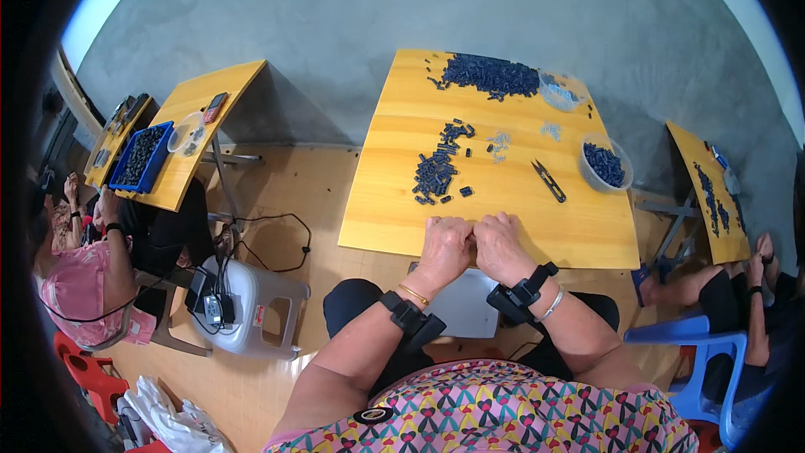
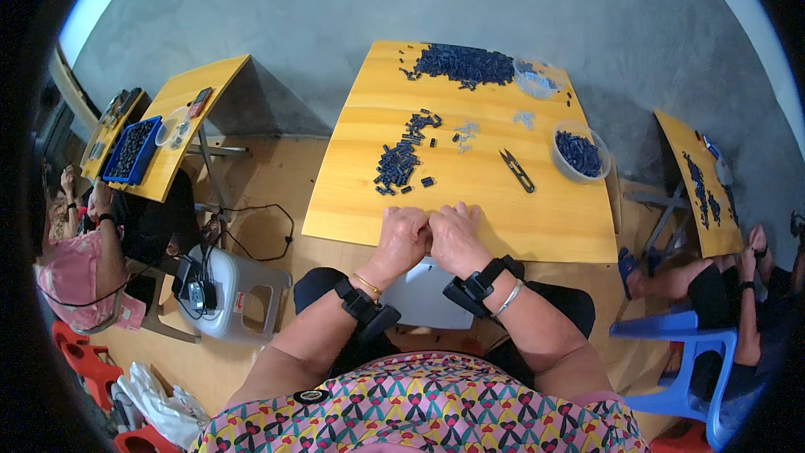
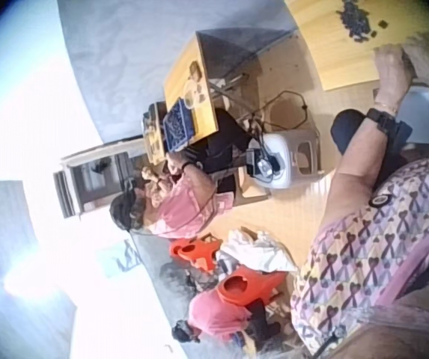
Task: Manually assembling small blue plastic components by inserting grey pins into them.
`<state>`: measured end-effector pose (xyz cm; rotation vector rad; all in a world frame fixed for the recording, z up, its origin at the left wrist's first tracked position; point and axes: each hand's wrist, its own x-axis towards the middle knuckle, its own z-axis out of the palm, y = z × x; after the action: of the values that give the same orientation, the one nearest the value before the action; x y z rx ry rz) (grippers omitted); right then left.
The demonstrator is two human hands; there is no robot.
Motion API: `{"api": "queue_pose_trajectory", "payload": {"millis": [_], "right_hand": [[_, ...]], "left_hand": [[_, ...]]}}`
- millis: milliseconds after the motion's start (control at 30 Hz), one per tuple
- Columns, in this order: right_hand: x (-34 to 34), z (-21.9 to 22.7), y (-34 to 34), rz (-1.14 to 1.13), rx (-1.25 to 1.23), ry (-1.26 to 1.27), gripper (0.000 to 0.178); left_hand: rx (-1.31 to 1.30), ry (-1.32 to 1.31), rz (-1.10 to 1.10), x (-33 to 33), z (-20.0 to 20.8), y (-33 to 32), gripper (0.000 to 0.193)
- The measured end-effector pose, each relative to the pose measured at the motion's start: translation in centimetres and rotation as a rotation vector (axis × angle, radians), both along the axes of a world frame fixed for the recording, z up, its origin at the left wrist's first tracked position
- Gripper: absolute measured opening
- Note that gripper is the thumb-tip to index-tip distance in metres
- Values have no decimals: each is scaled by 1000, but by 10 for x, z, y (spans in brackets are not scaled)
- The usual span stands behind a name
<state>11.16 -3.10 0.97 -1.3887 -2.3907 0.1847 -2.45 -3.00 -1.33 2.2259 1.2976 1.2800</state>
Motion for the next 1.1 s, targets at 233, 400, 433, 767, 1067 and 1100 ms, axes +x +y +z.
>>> {"api": "queue_pose_trajectory", "payload": {"millis": [233,400,433,767,1067,1100], "right_hand": [[17,-5,10,92,-2,108,6],[23,20,-22,11,-157,686,7],[20,26,-28,39,-84,703,6],[10,58,-56,134,151,639,8],[20,71,-74,134,-4,764,5],[20,73,-76,136,-3,764,5]], "left_hand": [[29,16,5,-4,2,-2,3],[-690,-888,-192,-17,27,-18,12],[-743,-989,-237,-17,31,-23,12],[-827,-1257,-429,-6,55,-57,15],[-807,-1230,-448,-3,72,-75,15],[-786,-1235,-457,-2,73,-77,14]]}}
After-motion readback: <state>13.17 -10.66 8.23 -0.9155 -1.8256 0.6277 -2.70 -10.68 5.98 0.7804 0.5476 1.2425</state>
